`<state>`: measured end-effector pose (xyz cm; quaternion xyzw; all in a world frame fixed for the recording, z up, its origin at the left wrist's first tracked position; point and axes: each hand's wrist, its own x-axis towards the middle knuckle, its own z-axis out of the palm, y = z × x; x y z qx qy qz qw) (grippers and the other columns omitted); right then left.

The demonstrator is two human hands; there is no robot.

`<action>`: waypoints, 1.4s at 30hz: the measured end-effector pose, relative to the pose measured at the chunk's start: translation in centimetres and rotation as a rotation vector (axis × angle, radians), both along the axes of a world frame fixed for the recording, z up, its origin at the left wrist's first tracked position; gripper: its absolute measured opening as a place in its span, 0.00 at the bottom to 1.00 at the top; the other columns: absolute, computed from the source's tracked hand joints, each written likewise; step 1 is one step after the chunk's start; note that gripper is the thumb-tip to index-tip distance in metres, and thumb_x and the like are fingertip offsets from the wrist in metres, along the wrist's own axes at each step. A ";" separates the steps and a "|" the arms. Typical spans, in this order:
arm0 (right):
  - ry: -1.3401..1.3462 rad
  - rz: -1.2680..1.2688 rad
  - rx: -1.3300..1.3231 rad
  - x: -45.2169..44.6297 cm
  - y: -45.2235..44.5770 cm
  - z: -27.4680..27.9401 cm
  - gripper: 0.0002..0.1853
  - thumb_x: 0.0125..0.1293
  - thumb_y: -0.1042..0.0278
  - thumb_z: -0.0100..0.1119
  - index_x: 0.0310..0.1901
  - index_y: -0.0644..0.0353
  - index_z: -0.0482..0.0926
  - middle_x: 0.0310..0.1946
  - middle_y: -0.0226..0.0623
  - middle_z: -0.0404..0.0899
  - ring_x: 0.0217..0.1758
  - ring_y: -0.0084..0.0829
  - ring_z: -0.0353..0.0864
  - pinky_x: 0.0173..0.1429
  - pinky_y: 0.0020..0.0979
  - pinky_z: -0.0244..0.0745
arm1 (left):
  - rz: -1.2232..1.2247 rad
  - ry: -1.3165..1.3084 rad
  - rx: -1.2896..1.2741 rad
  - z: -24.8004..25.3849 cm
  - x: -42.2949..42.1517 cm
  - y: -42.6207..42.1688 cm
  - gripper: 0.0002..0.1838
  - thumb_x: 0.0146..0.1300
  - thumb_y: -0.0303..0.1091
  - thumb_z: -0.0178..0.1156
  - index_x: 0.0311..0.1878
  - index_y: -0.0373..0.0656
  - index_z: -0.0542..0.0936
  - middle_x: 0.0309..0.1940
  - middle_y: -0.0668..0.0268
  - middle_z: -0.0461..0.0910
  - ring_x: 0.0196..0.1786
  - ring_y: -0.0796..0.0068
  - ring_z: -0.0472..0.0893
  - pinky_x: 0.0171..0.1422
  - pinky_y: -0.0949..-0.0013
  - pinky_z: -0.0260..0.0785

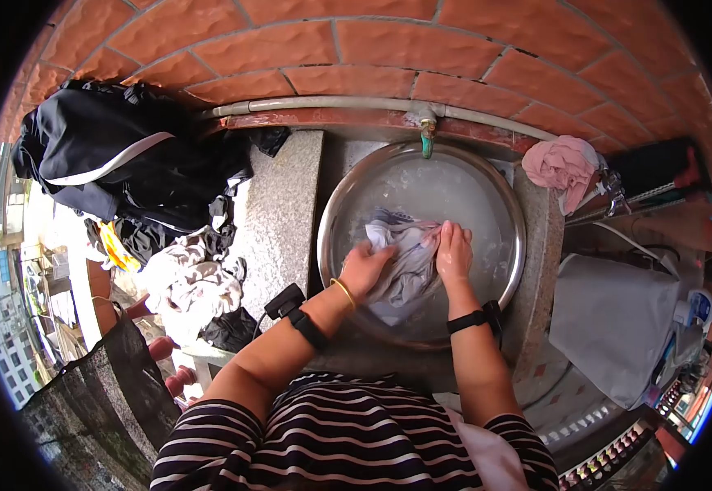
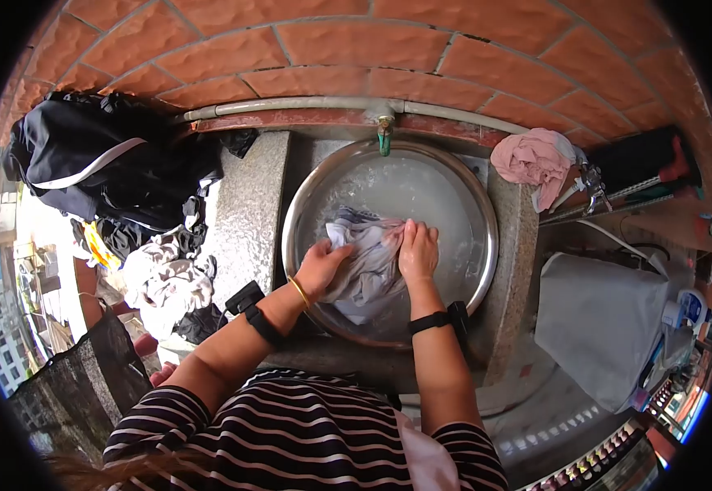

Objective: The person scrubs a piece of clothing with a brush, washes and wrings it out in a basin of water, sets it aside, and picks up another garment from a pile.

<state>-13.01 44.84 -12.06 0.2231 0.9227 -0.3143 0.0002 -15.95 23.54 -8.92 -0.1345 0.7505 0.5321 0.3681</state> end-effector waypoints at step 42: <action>0.290 -0.126 -1.966 2.0 -8.7 2.7 0.38 0.72 0.35 0.48 0.74 0.53 0.61 0.73 0.42 0.63 0.75 0.46 0.63 0.80 0.50 0.55 | -0.160 0.115 0.978 17.8 0.5 -6.3 0.18 0.15 0.22 0.61 0.21 0.37 0.72 0.29 0.67 0.69 0.35 0.72 0.68 0.41 0.72 0.59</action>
